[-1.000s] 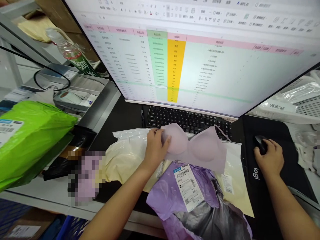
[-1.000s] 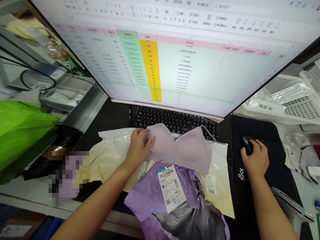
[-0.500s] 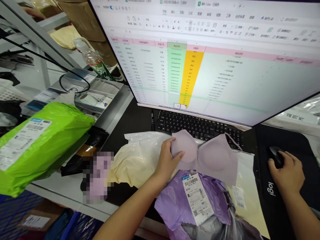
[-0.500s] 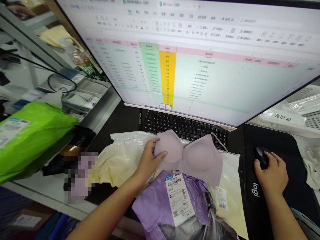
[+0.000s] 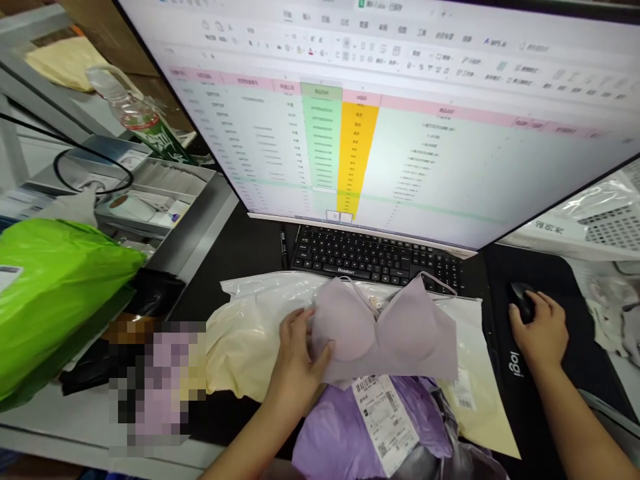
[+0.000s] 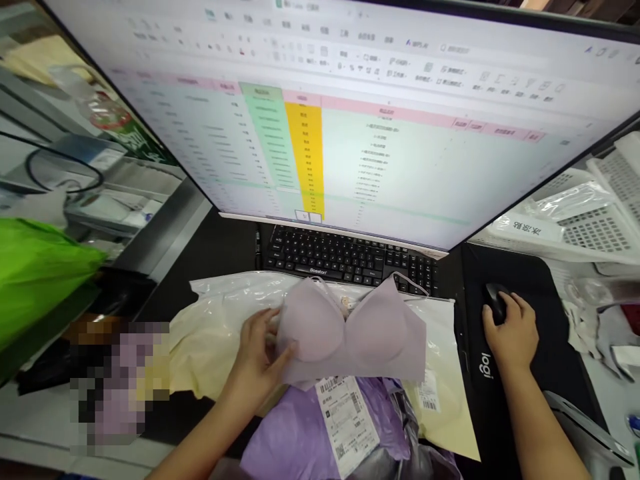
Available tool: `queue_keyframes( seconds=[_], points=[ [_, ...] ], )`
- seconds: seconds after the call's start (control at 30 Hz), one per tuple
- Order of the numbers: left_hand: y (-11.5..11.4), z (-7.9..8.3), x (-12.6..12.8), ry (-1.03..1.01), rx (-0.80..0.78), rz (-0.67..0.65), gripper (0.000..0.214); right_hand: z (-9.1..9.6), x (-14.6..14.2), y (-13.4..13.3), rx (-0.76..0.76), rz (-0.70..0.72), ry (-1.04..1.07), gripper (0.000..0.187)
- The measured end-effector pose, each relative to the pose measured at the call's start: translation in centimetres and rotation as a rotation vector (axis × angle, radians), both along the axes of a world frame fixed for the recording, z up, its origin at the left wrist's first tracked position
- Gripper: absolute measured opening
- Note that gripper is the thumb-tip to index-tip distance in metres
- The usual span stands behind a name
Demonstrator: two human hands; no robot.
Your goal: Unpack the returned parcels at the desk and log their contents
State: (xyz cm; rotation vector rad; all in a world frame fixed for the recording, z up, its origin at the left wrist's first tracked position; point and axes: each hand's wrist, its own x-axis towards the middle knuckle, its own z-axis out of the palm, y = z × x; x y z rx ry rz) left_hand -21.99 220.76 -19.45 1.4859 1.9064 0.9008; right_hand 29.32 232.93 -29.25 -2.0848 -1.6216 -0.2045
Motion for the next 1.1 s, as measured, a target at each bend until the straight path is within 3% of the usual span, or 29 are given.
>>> queue_keyframes(
  seconds=[0.1, 0.23, 0.43, 0.6, 0.7, 0.87, 1.1],
  points=[
    [0.7, 0.5, 0.0, 0.2, 0.112, -0.004, 0.052, 0.1, -0.1, 0.2, 0.007, -0.028, 0.005, 0.056],
    [3.2, 1.4, 0.3, 0.249, 0.177, -0.137, 0.038, 0.4, -0.1, 0.3, 0.0, -0.039, 0.02, 0.056],
    [10.4, 2.3, 1.3, 0.435, 0.312, -0.187, 0.029, 0.3, -0.1, 0.4, 0.033, -0.028, 0.057, 0.052],
    [15.3, 0.9, 1.0, 0.499, 0.366, -0.114, 0.027, 0.4, -0.1, 0.4, 0.019, -0.025, 0.052, 0.049],
    [15.9, -1.0, 0.0, 0.507, 0.415, -0.102, 0.027, 0.5, 0.0, 0.5, 0.011, -0.008, 0.037, 0.047],
    [15.1, -3.5, -0.9, 0.537, 0.516, -0.07, 0.031, 0.2, 0.2, 0.6, 0.044, 0.009, 0.016, 0.045],
    [14.9, -4.1, -1.3, 0.547, 0.609, -0.085, 0.033, 0.3, 0.0, 0.7, 0.035, -0.013, 0.021, 0.045]
  ],
)
